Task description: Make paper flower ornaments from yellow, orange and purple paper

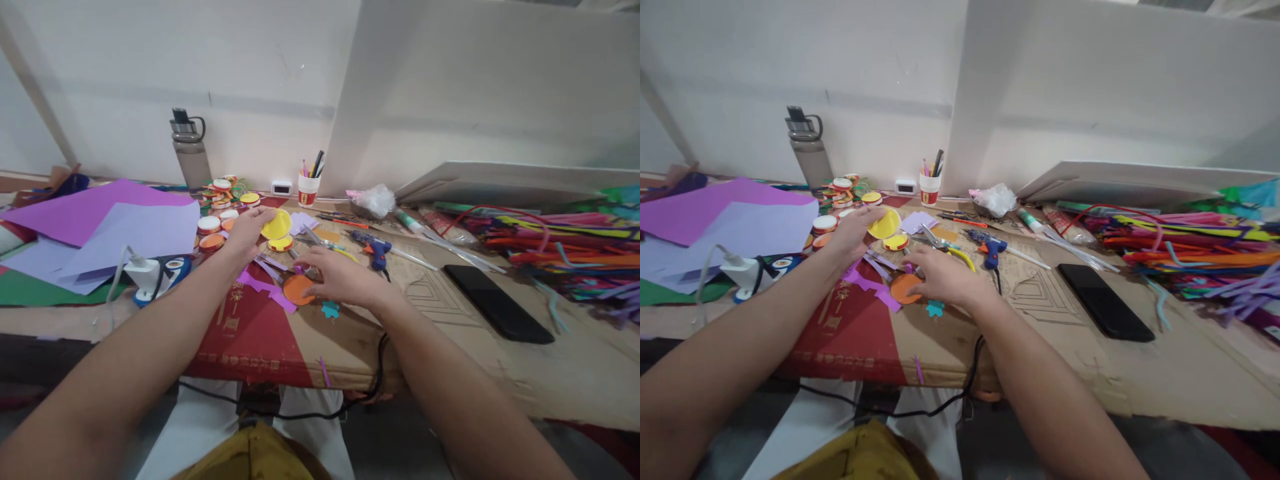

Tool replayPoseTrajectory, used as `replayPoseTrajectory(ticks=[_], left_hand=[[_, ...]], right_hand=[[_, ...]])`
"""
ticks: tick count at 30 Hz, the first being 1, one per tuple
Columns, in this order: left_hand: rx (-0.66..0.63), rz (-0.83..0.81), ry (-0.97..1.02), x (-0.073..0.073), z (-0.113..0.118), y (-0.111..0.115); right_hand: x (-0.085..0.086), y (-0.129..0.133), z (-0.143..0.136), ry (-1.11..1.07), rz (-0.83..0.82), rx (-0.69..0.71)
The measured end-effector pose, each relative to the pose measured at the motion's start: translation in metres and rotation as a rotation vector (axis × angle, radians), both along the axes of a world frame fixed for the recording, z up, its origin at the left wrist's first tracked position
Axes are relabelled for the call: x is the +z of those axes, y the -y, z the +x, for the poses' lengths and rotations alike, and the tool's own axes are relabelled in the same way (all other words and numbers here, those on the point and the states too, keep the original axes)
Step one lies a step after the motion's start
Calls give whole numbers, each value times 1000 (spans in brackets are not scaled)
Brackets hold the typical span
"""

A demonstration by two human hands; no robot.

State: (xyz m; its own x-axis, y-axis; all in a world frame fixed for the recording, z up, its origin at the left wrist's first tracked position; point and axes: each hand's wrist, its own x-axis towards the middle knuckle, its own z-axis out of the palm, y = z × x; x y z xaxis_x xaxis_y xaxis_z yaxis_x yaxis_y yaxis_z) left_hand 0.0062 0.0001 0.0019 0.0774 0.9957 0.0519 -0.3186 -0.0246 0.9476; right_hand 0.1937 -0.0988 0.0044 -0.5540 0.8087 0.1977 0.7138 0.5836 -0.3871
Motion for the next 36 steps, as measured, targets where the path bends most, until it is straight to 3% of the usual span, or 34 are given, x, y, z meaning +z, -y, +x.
replayPoseTrajectory(ticks=[6, 15, 24, 28, 30, 33, 36], left_hand=[[-26, 44, -48, 1, 1, 3], [-41, 47, -35, -1, 2, 2], [-65, 87, -26, -3, 2, 7], [-91, 118, -67, -4, 6, 8], [-108, 177, -112, -5, 9, 11], [-144, 247, -182, -7, 14, 16], [-203, 205, -251, -8, 18, 23]], right_hand=[[-14, 2, -6, 124, 10, -93], [-8, 10, -14, 131, -57, -179], [-14, -2, -10, -309, -291, -324], [-8, -10, -2, -529, -415, -312], [-3, -12, 1, -619, -367, -288], [1, -13, 4, -682, -171, -297], [0, -16, 5, -690, 21, -331]])
